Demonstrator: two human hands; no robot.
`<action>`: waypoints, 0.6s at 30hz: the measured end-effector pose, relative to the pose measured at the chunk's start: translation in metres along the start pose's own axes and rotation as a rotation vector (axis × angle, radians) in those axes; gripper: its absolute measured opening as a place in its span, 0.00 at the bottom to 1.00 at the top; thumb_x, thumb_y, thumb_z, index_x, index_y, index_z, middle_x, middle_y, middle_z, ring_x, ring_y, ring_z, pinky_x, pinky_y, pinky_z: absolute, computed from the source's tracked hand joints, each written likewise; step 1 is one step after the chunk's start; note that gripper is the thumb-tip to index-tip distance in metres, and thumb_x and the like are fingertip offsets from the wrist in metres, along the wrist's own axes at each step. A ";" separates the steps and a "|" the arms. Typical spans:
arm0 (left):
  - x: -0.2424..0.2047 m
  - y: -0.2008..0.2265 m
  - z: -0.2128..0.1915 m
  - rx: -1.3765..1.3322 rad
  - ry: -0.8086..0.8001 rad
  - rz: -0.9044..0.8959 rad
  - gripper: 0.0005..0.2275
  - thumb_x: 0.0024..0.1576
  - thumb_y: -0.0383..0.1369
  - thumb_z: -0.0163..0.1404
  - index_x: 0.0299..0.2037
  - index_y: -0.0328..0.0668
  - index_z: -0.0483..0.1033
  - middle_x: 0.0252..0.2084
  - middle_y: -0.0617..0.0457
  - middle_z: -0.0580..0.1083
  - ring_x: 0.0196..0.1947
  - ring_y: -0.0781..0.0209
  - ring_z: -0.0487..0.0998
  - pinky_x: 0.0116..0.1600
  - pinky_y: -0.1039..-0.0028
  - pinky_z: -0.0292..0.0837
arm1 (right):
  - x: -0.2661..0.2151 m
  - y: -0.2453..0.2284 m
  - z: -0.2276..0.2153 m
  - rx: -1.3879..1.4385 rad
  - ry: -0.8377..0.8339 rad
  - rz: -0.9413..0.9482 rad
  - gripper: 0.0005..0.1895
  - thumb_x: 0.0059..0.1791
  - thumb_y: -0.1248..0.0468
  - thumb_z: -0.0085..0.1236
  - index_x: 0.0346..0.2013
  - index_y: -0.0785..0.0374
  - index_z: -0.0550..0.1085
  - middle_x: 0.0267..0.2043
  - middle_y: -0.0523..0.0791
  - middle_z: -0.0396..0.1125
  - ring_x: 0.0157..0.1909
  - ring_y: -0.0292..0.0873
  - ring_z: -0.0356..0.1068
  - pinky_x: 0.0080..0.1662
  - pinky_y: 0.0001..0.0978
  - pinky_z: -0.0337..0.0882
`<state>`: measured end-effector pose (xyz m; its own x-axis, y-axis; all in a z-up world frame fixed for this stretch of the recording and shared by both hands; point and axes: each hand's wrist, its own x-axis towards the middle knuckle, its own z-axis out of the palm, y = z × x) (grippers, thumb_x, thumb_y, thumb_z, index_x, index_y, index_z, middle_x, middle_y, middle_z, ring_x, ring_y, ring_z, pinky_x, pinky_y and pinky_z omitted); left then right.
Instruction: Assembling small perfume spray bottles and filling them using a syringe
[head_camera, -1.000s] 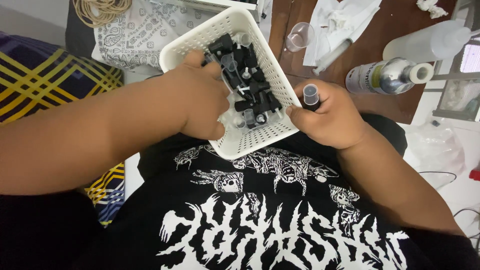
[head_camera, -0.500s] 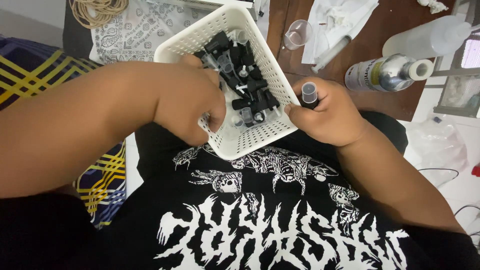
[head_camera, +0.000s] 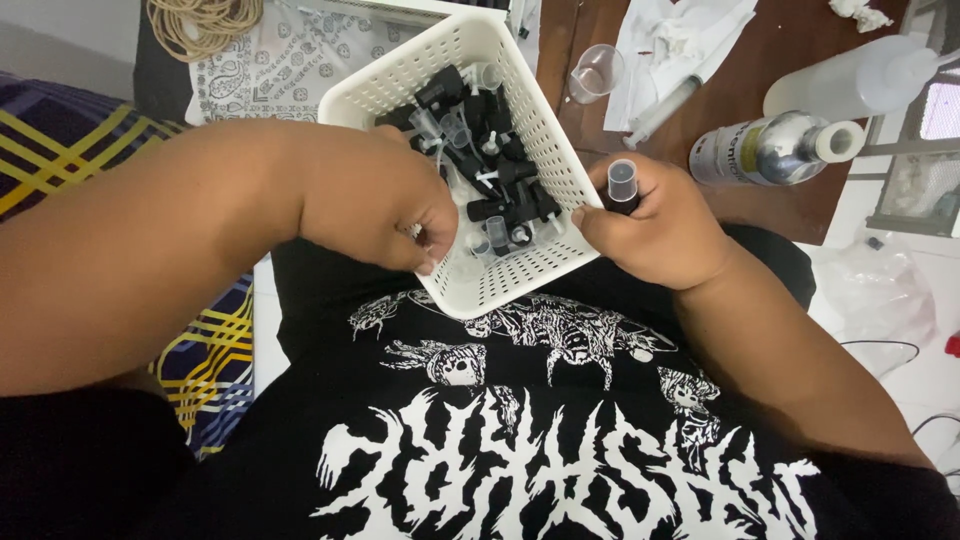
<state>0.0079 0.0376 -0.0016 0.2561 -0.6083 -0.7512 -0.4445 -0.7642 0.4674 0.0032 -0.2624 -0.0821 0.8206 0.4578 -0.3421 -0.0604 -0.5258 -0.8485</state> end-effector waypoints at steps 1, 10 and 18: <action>-0.001 0.001 -0.003 0.001 0.001 0.000 0.08 0.56 0.49 0.50 0.38 0.69 0.82 0.34 0.72 0.82 0.36 0.65 0.81 0.69 0.67 0.53 | 0.000 -0.001 0.000 -0.001 0.001 -0.001 0.06 0.46 0.64 0.64 0.34 0.55 0.74 0.30 0.34 0.67 0.34 0.30 0.63 0.40 0.26 0.65; -0.004 -0.015 -0.007 -0.274 0.363 -0.013 0.16 0.60 0.45 0.47 0.55 0.59 0.79 0.47 0.62 0.81 0.45 0.62 0.81 0.50 0.66 0.70 | 0.006 0.002 -0.001 0.062 0.027 0.008 0.05 0.47 0.66 0.63 0.33 0.55 0.74 0.29 0.33 0.67 0.34 0.28 0.62 0.40 0.25 0.65; -0.010 -0.004 -0.010 -0.365 0.724 -0.097 0.08 0.61 0.34 0.50 0.44 0.55 0.83 0.34 0.63 0.80 0.36 0.63 0.78 0.41 0.68 0.69 | 0.011 -0.009 -0.002 0.140 0.078 0.110 0.04 0.46 0.65 0.63 0.34 0.55 0.76 0.33 0.34 0.73 0.37 0.30 0.68 0.45 0.25 0.68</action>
<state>0.0153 0.0442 0.0084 0.8261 -0.4276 -0.3671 -0.1160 -0.7665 0.6317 0.0140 -0.2544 -0.0772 0.8457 0.3433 -0.4086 -0.2265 -0.4623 -0.8573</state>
